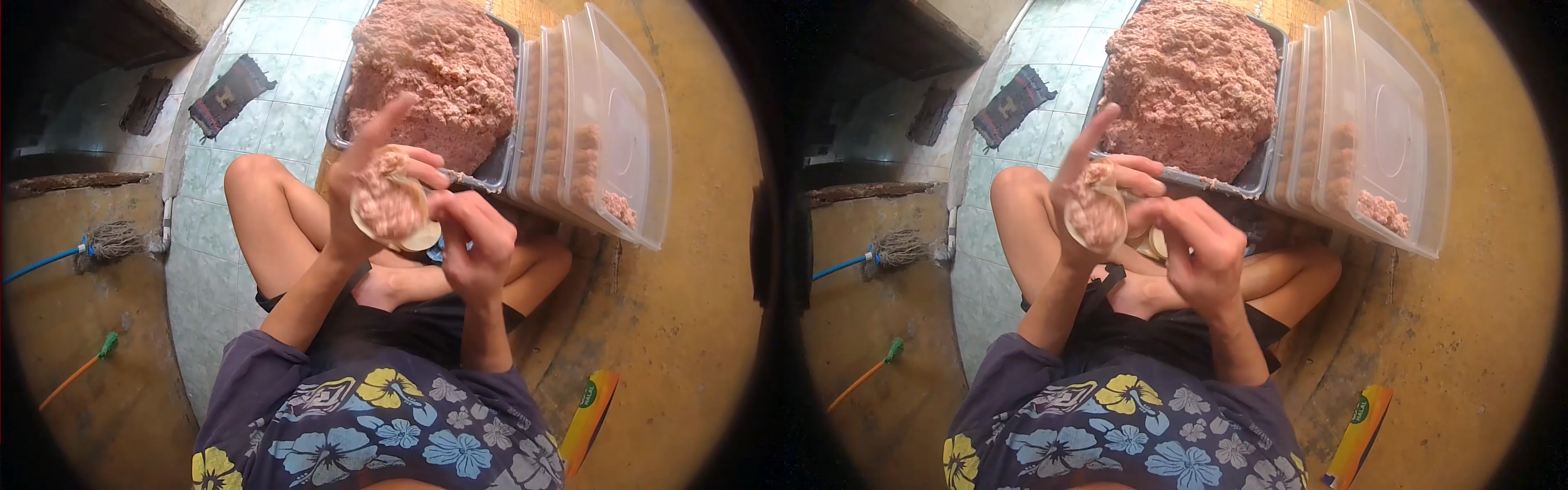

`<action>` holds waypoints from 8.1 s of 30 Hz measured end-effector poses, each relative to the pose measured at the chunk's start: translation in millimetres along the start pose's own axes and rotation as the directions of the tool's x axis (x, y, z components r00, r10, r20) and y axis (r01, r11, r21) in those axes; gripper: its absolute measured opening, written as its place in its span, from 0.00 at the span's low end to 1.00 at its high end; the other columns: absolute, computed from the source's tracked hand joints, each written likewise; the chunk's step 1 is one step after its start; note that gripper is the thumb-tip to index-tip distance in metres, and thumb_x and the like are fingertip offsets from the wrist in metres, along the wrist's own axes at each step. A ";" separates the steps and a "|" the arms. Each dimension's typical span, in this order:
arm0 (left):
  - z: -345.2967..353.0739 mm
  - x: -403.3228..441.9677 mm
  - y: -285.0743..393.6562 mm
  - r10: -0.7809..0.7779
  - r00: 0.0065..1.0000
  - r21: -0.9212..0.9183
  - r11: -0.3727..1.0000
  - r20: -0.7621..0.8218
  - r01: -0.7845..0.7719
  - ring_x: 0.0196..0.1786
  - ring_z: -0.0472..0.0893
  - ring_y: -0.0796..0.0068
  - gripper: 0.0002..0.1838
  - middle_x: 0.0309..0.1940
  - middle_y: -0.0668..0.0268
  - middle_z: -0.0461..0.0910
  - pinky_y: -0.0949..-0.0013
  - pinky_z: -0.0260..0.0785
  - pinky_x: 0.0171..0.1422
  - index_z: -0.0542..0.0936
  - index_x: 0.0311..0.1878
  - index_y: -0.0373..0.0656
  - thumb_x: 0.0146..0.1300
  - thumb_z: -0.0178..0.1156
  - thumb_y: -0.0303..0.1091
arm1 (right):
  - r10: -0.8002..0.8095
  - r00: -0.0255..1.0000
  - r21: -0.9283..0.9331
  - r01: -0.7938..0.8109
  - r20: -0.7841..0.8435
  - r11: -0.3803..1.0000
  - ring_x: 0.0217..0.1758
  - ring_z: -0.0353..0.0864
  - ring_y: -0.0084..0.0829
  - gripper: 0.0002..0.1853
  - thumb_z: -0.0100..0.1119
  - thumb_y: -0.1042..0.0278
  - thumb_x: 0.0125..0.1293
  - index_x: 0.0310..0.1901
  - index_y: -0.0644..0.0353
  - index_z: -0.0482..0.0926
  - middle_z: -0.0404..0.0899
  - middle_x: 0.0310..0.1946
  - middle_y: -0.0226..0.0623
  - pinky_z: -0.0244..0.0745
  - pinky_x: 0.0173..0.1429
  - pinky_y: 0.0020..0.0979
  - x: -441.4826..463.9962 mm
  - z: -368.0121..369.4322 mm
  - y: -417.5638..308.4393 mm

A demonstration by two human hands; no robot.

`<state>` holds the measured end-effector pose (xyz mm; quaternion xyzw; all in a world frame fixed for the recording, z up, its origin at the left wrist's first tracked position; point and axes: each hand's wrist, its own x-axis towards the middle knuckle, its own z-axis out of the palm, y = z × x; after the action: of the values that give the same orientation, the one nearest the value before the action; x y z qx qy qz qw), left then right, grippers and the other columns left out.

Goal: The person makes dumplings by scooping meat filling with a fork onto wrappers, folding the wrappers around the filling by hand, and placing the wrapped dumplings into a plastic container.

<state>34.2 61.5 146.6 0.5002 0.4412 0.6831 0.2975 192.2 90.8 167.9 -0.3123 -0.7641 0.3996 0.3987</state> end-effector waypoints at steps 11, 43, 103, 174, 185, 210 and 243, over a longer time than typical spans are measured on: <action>-32.2 -5.3 22.2 -0.154 0.965 0.223 0.954 -0.211 0.201 0.40 0.77 0.84 0.50 0.32 0.72 0.75 0.76 0.73 0.50 0.64 0.71 0.35 0.44 0.81 0.25 | 0.184 0.981 -0.008 -0.184 0.069 0.983 0.32 0.80 0.23 0.08 0.59 0.86 0.63 0.43 0.70 0.83 0.83 0.31 0.38 0.73 0.37 0.23 -20.6 24.1 8.2; -20.7 13.3 -4.1 -0.295 0.952 0.240 0.921 -0.079 0.306 0.31 0.77 0.87 0.41 0.28 0.68 0.79 0.81 0.70 0.38 0.70 0.69 0.38 0.48 0.73 0.18 | 0.386 0.889 -0.374 -0.281 0.244 0.884 0.30 0.78 0.61 0.13 0.52 0.68 0.72 0.32 0.70 0.77 0.75 0.25 0.60 0.69 0.33 0.46 5.1 17.9 -4.7; -20.3 19.0 -48.8 -0.225 0.943 -0.011 0.972 0.247 0.235 0.39 0.78 0.84 0.45 0.36 0.68 0.80 0.77 0.71 0.45 0.68 0.71 0.43 0.45 0.70 0.18 | 0.214 0.972 -0.460 -0.148 0.095 0.875 0.22 0.69 0.21 0.02 0.58 0.79 0.63 0.35 0.64 0.75 0.75 0.22 0.39 0.64 0.27 0.28 65.3 -20.8 -24.1; 49.2 3.1 -68.9 -0.240 0.953 -0.157 0.950 0.183 0.269 0.44 0.79 0.72 0.60 0.56 0.50 0.75 0.70 0.72 0.45 0.37 0.81 0.52 0.60 0.63 0.69 | 0.174 0.985 -0.444 -0.163 -0.017 0.881 0.44 0.80 0.57 0.24 0.65 0.77 0.54 0.53 0.66 0.69 0.71 0.45 0.56 0.79 0.46 0.48 25.2 -45.6 28.7; 40.9 -10.9 -76.6 -0.492 0.744 0.115 0.859 0.452 0.498 0.47 0.81 0.73 0.35 0.48 0.61 0.80 0.68 0.76 0.53 0.67 0.73 0.45 0.62 0.64 0.24 | 0.194 0.978 -0.519 -0.125 0.081 0.846 0.29 0.79 0.24 0.13 0.61 0.60 0.67 0.42 0.62 0.81 0.77 0.23 0.32 0.75 0.34 0.24 122.7 -239.2 12.8; 20.6 -97.8 -110.8 -0.331 0.798 0.665 0.738 0.504 -0.114 0.42 0.78 0.60 0.09 0.35 0.65 0.76 0.59 0.75 0.43 0.81 0.26 0.45 0.49 0.70 0.37 | 0.304 0.801 -0.687 0.175 0.516 0.705 0.41 0.83 0.56 0.09 0.50 0.77 0.59 0.36 0.66 0.82 0.81 0.33 0.58 0.77 0.47 0.53 102.2 -53.2 31.9; -101.3 -66.6 -82.2 -0.437 0.895 -0.958 0.284 -0.085 0.047 0.65 0.74 0.54 0.39 0.64 0.50 0.71 0.48 0.66 0.70 0.61 0.74 0.40 0.65 0.60 0.50 | 0.449 0.809 -0.458 -0.258 0.378 0.851 0.27 0.79 0.23 0.05 0.65 0.75 0.61 0.36 0.68 0.84 0.84 0.26 0.39 0.72 0.33 0.27 110.0 45.2 46.2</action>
<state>-43.1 9.8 33.4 0.0364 0.0780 0.8284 0.5535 107.1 184.4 151.4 -0.4169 -0.8272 0.3737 0.0478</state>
